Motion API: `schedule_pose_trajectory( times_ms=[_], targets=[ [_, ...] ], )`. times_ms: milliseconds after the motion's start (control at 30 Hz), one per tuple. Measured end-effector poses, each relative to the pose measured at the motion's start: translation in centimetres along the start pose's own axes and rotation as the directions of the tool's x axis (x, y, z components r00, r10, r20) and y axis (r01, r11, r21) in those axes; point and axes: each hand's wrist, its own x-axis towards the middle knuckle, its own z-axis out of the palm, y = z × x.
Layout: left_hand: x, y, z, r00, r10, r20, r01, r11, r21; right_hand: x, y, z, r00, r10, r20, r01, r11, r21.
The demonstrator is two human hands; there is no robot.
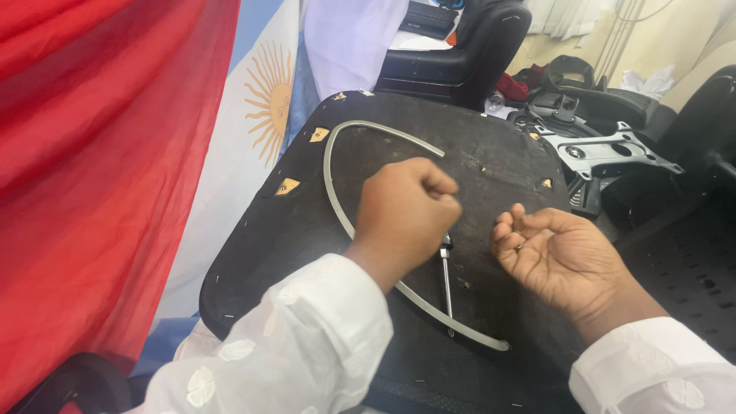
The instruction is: The person uses a screwdriver to fasten screws into a black plastic frame attached to a chair seat. They align the frame, insert screws, and tighten them one by one while holding the seat steady.
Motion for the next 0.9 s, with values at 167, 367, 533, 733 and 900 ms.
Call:
schedule_pose_trajectory(
  times_ms=[167,367,533,733,900],
  targets=[
    [-0.8,2.8,1.3,0.985,0.028,0.168,-0.016,0.997,-0.076,-2.1,3.9,9.0,0.957,-0.113,-0.266,0.065,0.981,-0.181],
    [-1.0,2.9,0.3,0.958,0.087,0.273,-0.068,0.995,-0.078,-3.6,6.2,14.0,0.952,-0.112,-0.285,0.080,0.989,-0.121],
    [0.1,2.1,-1.6,0.986,0.040,0.165,-0.019,0.992,-0.126,-4.0,7.2,16.0,0.924,-0.121,-0.363,0.115,0.993,-0.037],
    [1.4,0.8,-5.1,0.992,0.033,0.125,-0.008,0.981,-0.192,-3.9,7.5,17.5,0.940,-0.139,-0.312,0.149,0.989,0.006],
    [0.5,-1.6,-10.4,0.973,-0.228,0.049,0.213,0.954,0.211,-5.0,7.5,17.8,0.772,-0.286,-0.568,0.229,0.958,-0.170]
  ],
)
